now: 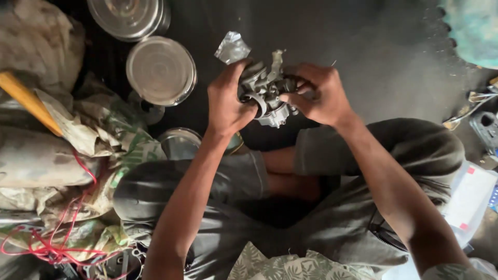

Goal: Repair and inspect a motorcycle carburetor while sitting on the floor.

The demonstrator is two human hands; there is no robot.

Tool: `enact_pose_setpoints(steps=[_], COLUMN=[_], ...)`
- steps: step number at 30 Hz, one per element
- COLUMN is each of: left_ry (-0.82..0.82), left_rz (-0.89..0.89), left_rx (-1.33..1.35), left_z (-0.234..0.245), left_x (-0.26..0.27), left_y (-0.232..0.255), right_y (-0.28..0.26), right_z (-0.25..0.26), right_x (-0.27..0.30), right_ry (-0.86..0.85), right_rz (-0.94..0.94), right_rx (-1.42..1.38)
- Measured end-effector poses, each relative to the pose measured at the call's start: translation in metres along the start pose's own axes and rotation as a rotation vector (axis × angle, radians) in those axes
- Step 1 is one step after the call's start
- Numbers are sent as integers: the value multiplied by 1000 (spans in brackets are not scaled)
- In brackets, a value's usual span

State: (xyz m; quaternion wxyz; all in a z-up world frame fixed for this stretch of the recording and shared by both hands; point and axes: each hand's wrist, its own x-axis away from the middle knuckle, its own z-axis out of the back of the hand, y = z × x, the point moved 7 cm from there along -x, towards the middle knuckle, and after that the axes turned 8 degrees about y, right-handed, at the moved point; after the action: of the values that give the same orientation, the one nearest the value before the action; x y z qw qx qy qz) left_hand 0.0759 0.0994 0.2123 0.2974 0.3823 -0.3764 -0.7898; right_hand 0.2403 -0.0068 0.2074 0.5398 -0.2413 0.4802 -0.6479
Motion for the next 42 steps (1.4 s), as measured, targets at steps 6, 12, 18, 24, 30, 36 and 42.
enact_pose_setpoints(steps=[6, 12, 18, 24, 30, 36, 42], left_ry=[74, 96, 112, -133, -231, 12, 53], left_rz=[56, 311, 583, 747, 825, 232, 201], left_rx=[65, 438, 450, 381, 465, 255, 297], left_z=[3, -28, -71, -78, -59, -27, -8], left_x=[3, 32, 76, 70, 44, 19, 5], left_y=[-9, -55, -104, -109, -70, -33, -20], right_y=[-11, -2, 10, 31, 19, 15, -13], right_z=[-5, -15, -23, -19, -8, -4, -5], right_x=[-2, 1, 3, 11, 3, 2, -4], right_ry=[-177, -278, -277, -164, -45, -88, -114], right_rz=[88, 61, 26, -163, -48, 13, 116], right_rx=[132, 244, 250, 140, 139, -84, 9])
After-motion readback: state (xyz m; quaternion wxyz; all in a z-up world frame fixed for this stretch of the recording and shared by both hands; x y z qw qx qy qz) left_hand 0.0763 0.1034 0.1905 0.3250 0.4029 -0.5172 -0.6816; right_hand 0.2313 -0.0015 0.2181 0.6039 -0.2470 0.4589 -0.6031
